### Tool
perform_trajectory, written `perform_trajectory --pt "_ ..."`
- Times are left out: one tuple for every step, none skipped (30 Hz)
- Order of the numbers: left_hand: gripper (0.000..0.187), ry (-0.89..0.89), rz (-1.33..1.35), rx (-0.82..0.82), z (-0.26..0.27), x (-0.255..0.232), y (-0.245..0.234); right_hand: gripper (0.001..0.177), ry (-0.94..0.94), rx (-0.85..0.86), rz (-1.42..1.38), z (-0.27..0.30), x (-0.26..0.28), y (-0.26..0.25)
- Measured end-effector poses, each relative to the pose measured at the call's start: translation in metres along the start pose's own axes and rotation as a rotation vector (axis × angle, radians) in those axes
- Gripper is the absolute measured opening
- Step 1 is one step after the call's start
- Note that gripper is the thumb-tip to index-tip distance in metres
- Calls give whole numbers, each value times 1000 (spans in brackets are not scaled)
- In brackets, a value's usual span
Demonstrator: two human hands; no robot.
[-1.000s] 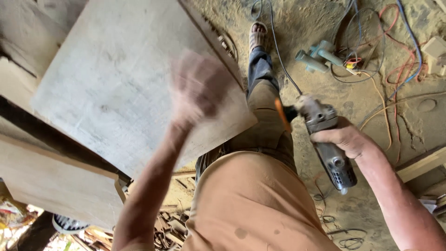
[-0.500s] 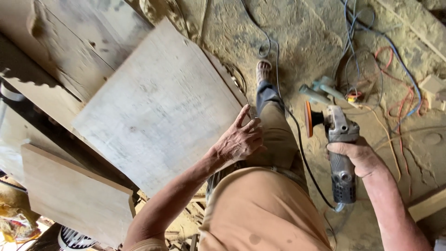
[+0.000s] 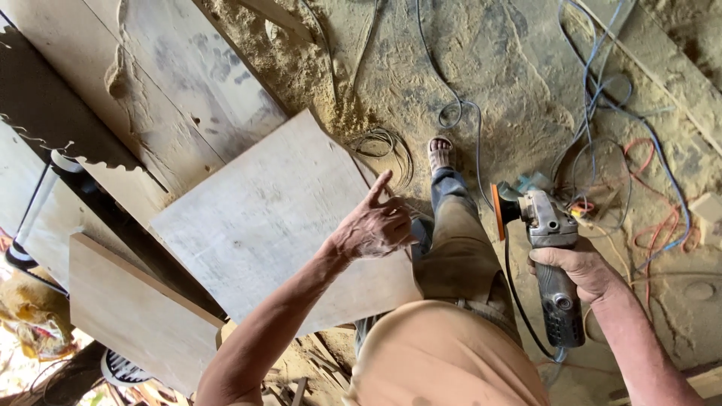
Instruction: The person uses an angle grinder with a sanding disc to smooth the curved edge of a wooden board. They hold the board with one hand and move the tool along the edge, then flip the board to sand the opposite side.
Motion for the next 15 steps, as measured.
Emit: perform_trajectory --pt "38 -10 0 -3 -1 11 -3 20 4 6 7 -9 10 -2" --pt "39 -47 -42 14 0 22 -4 20 -10 24 20 -16 19 -2" --pt "40 -84 -84 32 1 33 -5 21 -23 42 32 -23 27 -2" --pt "40 -94 -82 31 1 43 -11 21 -17 48 38 -27 37 0" --pt "42 -99 -175 -17 1 51 -23 23 -30 36 68 -30 49 1" --pt "47 -105 -270 -64 1 58 -34 25 -43 25 99 -33 61 2" --pt "47 -118 -270 -66 3 67 -45 25 -38 33 108 -37 66 2" --pt "33 -147 -279 -67 6 77 -57 21 -49 56 128 -41 73 4" --pt "20 -176 -288 -69 9 88 -69 19 -61 78 149 -45 79 6" --pt "20 -186 -291 -70 14 98 -78 19 -59 85 155 -47 84 7" --pt "25 -193 -346 -57 18 107 -86 22 -70 94 169 -48 89 9" --pt "30 -198 -397 -42 22 116 -93 25 -79 101 180 -48 93 10" --pt "30 -206 -397 -43 21 120 -103 25 -75 105 186 -51 97 10" --pt "34 -261 -338 5 20 129 -107 24 -67 111 193 -52 99 9" --pt "38 -315 -278 53 20 138 -111 23 -59 117 200 -54 101 9"
Point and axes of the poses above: each hand's wrist, its own z-axis away from the middle knuckle, its own y-axis out of the palm, x = y × z, the point moved 10 cm from there along -z, towards the middle knuckle, and after that the axes turned 15 degrees about z, right-handed, at the moved point
